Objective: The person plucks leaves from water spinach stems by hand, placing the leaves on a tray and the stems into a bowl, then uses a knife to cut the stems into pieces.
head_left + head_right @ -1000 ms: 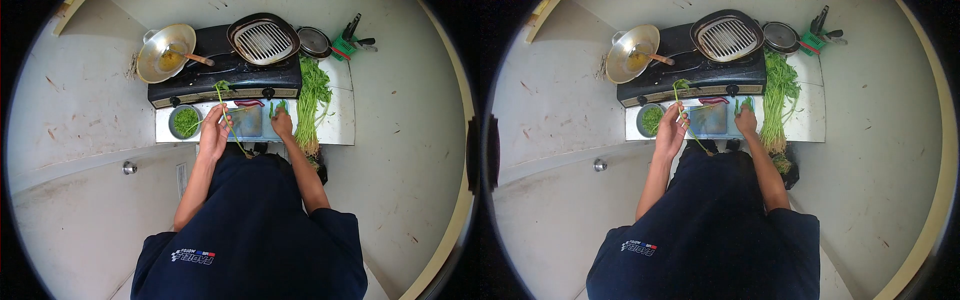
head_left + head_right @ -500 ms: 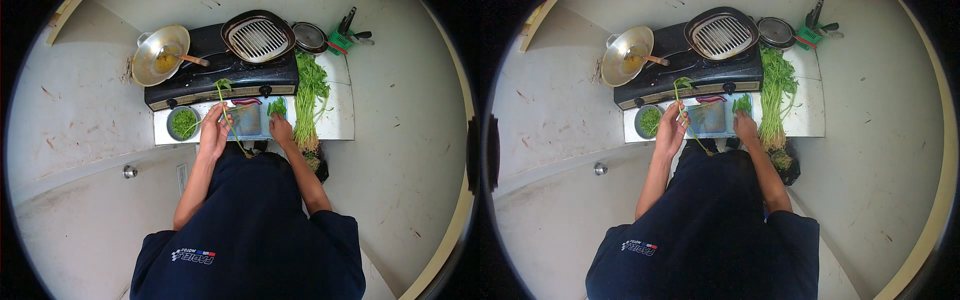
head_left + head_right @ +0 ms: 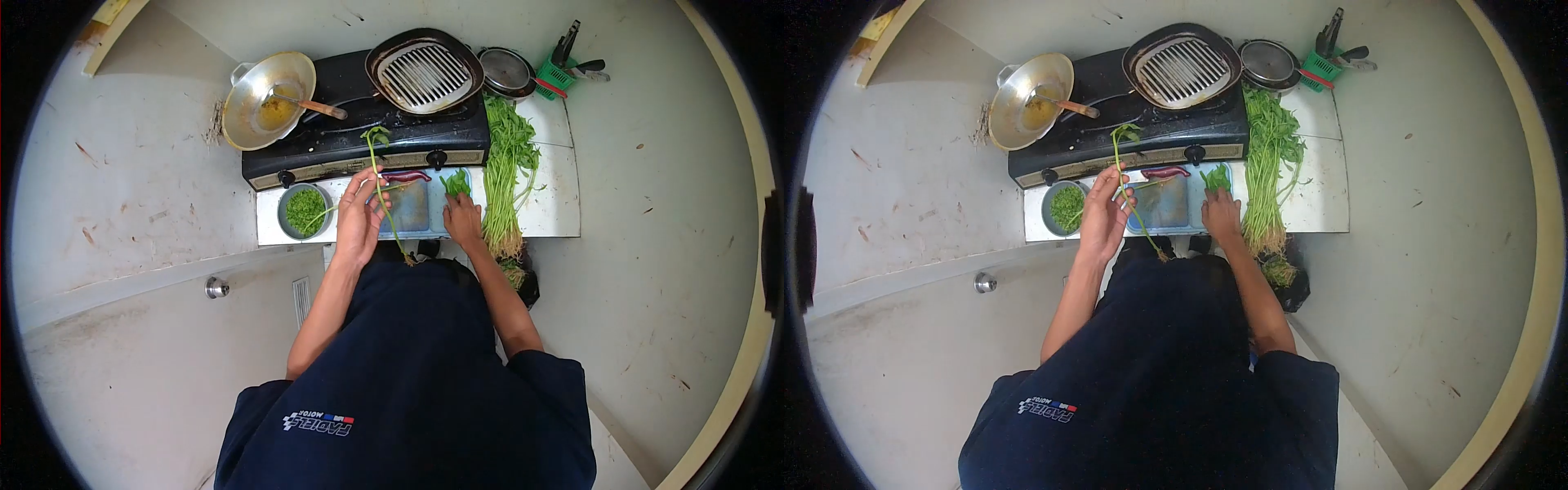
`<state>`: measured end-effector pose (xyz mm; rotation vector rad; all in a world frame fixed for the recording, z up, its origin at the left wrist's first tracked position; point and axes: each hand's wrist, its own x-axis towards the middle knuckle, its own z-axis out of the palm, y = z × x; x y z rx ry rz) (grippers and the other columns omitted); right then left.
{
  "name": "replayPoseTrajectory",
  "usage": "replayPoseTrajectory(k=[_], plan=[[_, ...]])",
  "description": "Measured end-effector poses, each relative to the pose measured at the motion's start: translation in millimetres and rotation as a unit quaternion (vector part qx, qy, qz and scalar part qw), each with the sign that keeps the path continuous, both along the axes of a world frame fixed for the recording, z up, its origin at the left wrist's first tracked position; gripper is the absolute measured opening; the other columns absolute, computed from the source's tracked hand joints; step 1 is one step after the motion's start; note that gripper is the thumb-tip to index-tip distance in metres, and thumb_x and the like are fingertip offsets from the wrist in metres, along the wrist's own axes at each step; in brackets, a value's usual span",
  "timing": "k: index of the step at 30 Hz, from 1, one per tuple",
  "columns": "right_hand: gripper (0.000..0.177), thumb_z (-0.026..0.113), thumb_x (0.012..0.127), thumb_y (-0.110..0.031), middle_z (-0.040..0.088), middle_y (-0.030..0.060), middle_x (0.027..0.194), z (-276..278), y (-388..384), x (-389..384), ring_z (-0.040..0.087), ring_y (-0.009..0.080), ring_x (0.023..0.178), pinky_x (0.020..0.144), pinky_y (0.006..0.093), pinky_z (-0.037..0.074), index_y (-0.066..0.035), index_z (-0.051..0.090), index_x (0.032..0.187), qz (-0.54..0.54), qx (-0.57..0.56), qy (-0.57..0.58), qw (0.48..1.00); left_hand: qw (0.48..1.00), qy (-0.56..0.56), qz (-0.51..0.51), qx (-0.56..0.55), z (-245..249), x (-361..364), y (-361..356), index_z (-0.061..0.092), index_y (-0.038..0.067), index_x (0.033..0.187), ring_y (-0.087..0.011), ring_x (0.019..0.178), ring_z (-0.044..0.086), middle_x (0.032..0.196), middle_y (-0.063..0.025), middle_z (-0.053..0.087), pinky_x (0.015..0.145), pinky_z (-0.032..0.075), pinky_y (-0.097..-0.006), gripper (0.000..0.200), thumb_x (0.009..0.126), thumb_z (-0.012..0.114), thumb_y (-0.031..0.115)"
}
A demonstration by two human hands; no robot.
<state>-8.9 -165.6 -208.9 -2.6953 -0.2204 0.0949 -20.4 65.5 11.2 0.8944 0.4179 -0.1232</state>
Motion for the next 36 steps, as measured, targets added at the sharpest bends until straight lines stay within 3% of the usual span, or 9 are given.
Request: replayPoseTrajectory(k=[2,5,8,15,18,22,27,30,36], plan=[[0.035,0.063,0.093,-0.02,0.063,0.0133,0.105,6,3,1,0.064,0.0313,0.104,0.086,0.0491,0.047,-0.009,0.068,0.125,-0.019,0.017,-0.013,1.0,1.0,-0.006,-0.006,0.018,4,1,-5,0.062,0.006,0.124,-0.0105,0.088,0.058,0.105,-0.0016,0.062,0.08,0.05,-0.0268,0.023,0.104,0.061,0.019],[0.027,0.065,0.096,-0.018,0.068,0.0124,0.098,38,11,11,0.068,0.0268,0.095,0.084,0.04,0.05,-0.007,0.071,0.12,-0.068,0.241,-0.001,0.968,0.998,-0.027,-0.027,0.051,10,1,-13,0.064,0.004,0.12,-0.0096,0.087,0.059,0.107,-0.0044,0.067,0.082,0.049,-0.0255,0.019,0.103,0.061,0.014],[0.027,0.061,0.104,-0.022,0.073,0.0052,0.098,105,25,18,0.062,0.0115,0.083,0.075,0.0253,0.047,-0.007,0.071,0.123,-0.11,0.419,0.016,0.901,0.985,-0.09,-0.07,0.126,8,1,-21,0.063,0.004,0.119,-0.0108,0.091,0.059,0.108,-0.0042,0.067,0.085,0.049,-0.0281,0.019,0.103,0.06,0.014],[0.027,0.064,0.103,-0.021,0.074,0.0055,0.107,238,33,17,0.06,0.0077,0.087,0.077,0.0234,0.045,0.0,0.07,0.119,-0.091,0.659,0.057,0.744,0.966,-0.143,-0.155,0.148,4,-4,-37,0.064,0.003,0.113,-0.0155,0.097,0.063,0.106,-0.0059,0.068,0.094,0.048,-0.0318,0.014,0.103,0.061,0.012],[0.02,0.067,0.101,-0.014,0.073,0.0061,0.108,247,33,9,0.064,0.009,0.094,0.088,0.0266,0.05,0.001,0.069,0.114,-0.111,0.668,0.031,0.735,0.955,-0.153,-0.201,0.153,9,-6,-41,0.063,0.001,0.113,-0.0155,0.099,0.063,0.107,-0.0074,0.068,0.094,0.049,-0.0315,0.014,0.102,0.062,0.011],[0.016,0.071,0.098,-0.012,0.073,0.0055,0.103,249,27,5,0.064,0.0083,0.094,0.084,0.0272,0.051,0.002,0.07,0.106,-0.1,0.663,0.013,0.742,0.95,-0.186,-0.218,0.127,9,-3,-43,0.061,-0.001,0.116,-0.0157,0.101,0.064,0.109,-0.0088,0.067,0.093,0.054,-0.0323,0.017,0.102,0.062,0.008],[0.013,0.074,0.095,-0.012,0.067,0.0046,0.095,250,24,5,0.063,0.0113,0.087,0.076,0.0263,0.049,0.0,0.07,0.095,-0.051,0.554,-0.046,0.83,0.969,-0.164,-0.171,0.065,17,3,-57,0.06,0.0,0.114,-0.0149,0.099,0.064,0.103,-0.0065,0.065,0.091,0.061,-0.0389,0.013,0.104,0.06,0.009],[0.008,0.074,0.095,-0.006,0.064,0.0048,0.098,259,27,-2,0.062,0.0115,0.091,0.081,0.0261,0.048,0.0,0.069,0.098,-0.075,0.637,0.002,0.767,0.976,-0.151,-0.155,0.035,16,6,-60,0.061,0.003,0.109,-0.0136,0.096,0.064,0.102,-0.0057,0.065,0.093,0.061,-0.0412,0.008,0.104,0.059,0.009],[0.01,0.074,0.094,-0.005,0.061,0.007,0.099,238,33,-13,0.061,0.0133,0.087,0.078,0.0271,0.049,0.003,0.068,0.096,-0.055,0.513,-0.111,0.849,0.984,-0.064,-0.152,-0.064,27,4,-54,0.061,0.007,0.11,-0.0136,0.1,0.063,0.108,-0.0049,0.066,0.092,0.056,-0.0368,0.008,0.105,0.057,0.012]])
